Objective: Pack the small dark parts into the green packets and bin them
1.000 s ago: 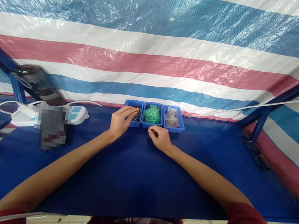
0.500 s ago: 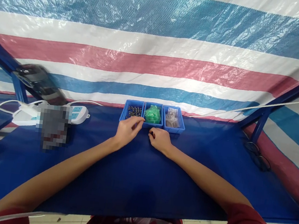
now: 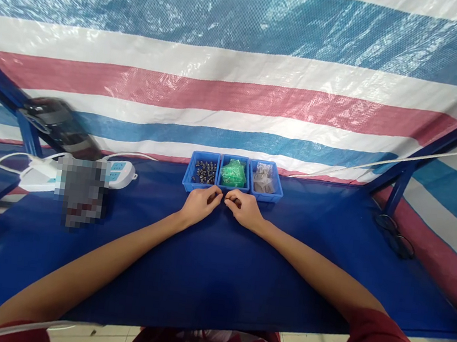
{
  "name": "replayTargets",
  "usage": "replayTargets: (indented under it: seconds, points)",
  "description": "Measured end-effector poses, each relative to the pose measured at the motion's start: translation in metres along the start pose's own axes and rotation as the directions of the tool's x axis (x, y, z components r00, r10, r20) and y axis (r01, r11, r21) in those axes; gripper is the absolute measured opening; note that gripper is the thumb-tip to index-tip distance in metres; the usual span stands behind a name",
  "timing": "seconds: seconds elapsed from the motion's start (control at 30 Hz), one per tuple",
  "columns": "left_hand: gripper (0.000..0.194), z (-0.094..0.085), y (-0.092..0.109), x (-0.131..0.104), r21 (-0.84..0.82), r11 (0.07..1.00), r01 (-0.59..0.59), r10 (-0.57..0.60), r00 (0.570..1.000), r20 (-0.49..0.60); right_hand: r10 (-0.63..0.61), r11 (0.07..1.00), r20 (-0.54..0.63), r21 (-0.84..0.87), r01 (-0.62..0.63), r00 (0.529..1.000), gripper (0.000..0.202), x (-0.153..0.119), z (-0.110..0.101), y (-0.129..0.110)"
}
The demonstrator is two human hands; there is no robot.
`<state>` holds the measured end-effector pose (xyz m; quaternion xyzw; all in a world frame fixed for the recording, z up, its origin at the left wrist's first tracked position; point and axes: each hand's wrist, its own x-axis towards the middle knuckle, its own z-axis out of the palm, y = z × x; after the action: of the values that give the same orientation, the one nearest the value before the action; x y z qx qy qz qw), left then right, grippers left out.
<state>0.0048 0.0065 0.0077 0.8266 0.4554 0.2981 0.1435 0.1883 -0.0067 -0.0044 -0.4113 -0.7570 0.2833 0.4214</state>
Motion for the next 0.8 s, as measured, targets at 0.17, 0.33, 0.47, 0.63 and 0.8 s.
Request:
replayTargets:
  seconds: [0.17,0.33,0.47,0.63,0.8]
  points:
    - [0.035,-0.006,-0.001,0.004,0.011,0.999,0.045,-0.046,0.983,0.178,0.164,0.948,0.08,0.262,-0.179,0.983,0.018,0.002,-0.001,0.003]
    - [0.026,-0.012,-0.003,0.003,-0.069,0.997,0.04,-0.022,0.97,0.242,0.238,0.908,0.105,0.328,-0.26,0.965,0.025,0.003,0.002,0.008]
    - [0.022,-0.012,-0.009,0.003,-0.151,0.988,0.039,0.002,0.965,0.262,0.301,0.884,0.069,0.354,-0.305,0.951,0.029,0.003,0.004,0.008]
    - [0.024,-0.007,-0.016,0.001,-0.124,0.99,-0.067,0.093,0.972,0.216,0.27,0.9,0.056,0.342,-0.272,0.961,0.033,0.002,0.002,0.001]
    - [0.029,-0.004,-0.016,-0.003,-0.038,0.975,-0.217,0.22,0.97,0.107,0.237,0.922,0.052,0.302,-0.241,0.97,0.038,0.001,0.001,-0.003]
